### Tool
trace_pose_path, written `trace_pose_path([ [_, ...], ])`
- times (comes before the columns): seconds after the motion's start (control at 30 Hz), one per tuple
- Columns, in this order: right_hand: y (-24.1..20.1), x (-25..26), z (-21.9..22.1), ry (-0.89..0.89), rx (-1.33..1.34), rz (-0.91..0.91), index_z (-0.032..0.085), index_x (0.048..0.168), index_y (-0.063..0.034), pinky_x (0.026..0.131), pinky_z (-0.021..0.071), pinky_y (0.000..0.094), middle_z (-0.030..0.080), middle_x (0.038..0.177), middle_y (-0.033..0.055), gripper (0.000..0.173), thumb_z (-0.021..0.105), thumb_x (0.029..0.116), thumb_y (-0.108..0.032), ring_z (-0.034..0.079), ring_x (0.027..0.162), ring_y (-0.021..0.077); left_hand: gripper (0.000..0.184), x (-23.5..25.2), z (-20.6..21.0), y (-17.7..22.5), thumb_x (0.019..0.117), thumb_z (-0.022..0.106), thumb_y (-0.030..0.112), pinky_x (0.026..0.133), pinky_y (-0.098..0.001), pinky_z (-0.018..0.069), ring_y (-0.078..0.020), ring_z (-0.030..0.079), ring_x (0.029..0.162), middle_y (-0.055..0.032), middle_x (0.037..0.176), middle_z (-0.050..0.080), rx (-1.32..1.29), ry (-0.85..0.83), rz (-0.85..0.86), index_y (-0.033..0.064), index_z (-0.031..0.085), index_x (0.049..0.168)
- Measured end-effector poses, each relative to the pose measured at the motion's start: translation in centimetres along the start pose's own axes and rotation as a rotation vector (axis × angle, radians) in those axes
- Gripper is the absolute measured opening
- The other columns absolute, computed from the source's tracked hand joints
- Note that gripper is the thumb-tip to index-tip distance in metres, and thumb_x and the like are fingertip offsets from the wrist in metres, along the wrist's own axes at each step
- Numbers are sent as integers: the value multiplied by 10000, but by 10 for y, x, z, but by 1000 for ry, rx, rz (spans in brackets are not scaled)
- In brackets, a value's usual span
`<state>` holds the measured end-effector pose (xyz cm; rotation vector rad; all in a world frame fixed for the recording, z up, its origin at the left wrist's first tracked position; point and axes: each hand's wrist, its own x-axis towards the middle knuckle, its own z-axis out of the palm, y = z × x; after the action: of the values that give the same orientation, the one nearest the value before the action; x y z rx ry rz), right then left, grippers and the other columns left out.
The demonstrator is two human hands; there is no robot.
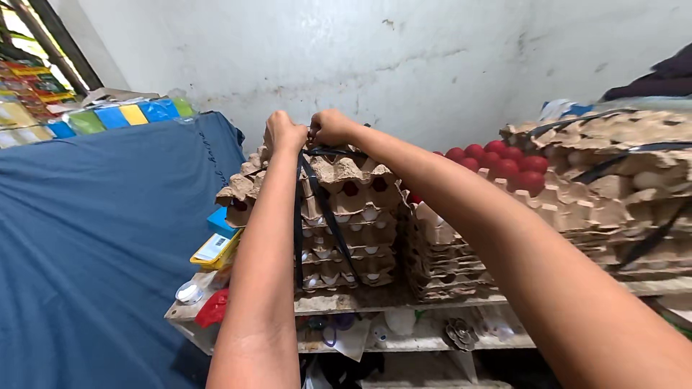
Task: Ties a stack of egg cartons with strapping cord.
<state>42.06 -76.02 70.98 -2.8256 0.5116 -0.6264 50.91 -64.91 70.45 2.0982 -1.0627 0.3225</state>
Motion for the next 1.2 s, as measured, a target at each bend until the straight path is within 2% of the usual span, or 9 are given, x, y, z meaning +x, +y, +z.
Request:
trace_pose_path([
  [0.17,4,-10,-1,140,145,171,680,842,-20,754,487,609,679,947,177,502,474,1006,-447,663,940,342,283,4,2,-2,944,657,223,922,-632,486,-414,640,1098,-261,1100,679,5,-51,52,-50,713,990],
  [0.27,-3,-20,-6,238,159,293,664,846,-30,768,485,595,680,974,175,585,389,1036,-511,668,982,336,293,4,3,-1,963,639,234,919,-628,484,-414,644,1081,-264,1078,680,1,-86,60,-49,713,982],
  [0.43,0,-17,-8,255,277,332,686,891,-23,809,488,592,689,998,173,577,422,1035,-516,666,1000,330,401,6,4,-1,1015,587,314,936,-637,466,-423,629,1101,-289,1104,660,-38,-122,-9,-72,694,993],
  [0.53,13,-5,-1,177,328,238,694,814,-63,724,484,540,680,859,110,447,479,1001,-407,649,831,270,410,5,3,0,1025,535,313,938,-618,476,-400,628,1110,-277,1149,650,-138,-95,-124,-72,675,1050],
  [0.7,23,13,-4,97,122,43,735,1216,-106,930,520,609,728,1127,162,278,610,972,-153,682,1086,348,503,3,3,2,1070,473,387,979,-616,460,-404,613,1167,-285,1202,641,-140,-117,-164,-72,674,1105],
  [0.9,36,27,-8,-100,-142,95,423,1579,-147,1134,359,640,479,1523,253,508,463,1077,-211,445,1420,439,541,3,4,1,1088,437,401,1000,-629,441,-426,592,1201,-308,1220,623,-34,-156,-83,-93,657,1110],
  [1.0,56,23,-13,-165,-84,230,586,1429,-67,1084,380,664,583,1411,248,479,443,1098,-382,528,1342,423,697,1,3,1,967,605,595,1012,-661,430,-449,591,1205,-315,1206,636,36,-192,-41,-81,685,1116],
  [1.1,70,18,-15,-176,42,345,691,1235,1,1036,416,643,652,1274,240,599,444,1068,-519,596,1235,388,591,5,6,-1,882,766,495,984,-653,453,-440,605,1166,-288,1171,650,84,-232,-22,-57,693,1081],
  [1.2,70,-1,-17,-207,57,404,576,1387,48,1130,334,639,547,1440,285,721,185,1123,-497,495,1382,418,495,10,8,-5,893,774,418,973,-671,449,-440,612,1156,-286,1156,661,118,-241,-4,-42,714,1065],
])
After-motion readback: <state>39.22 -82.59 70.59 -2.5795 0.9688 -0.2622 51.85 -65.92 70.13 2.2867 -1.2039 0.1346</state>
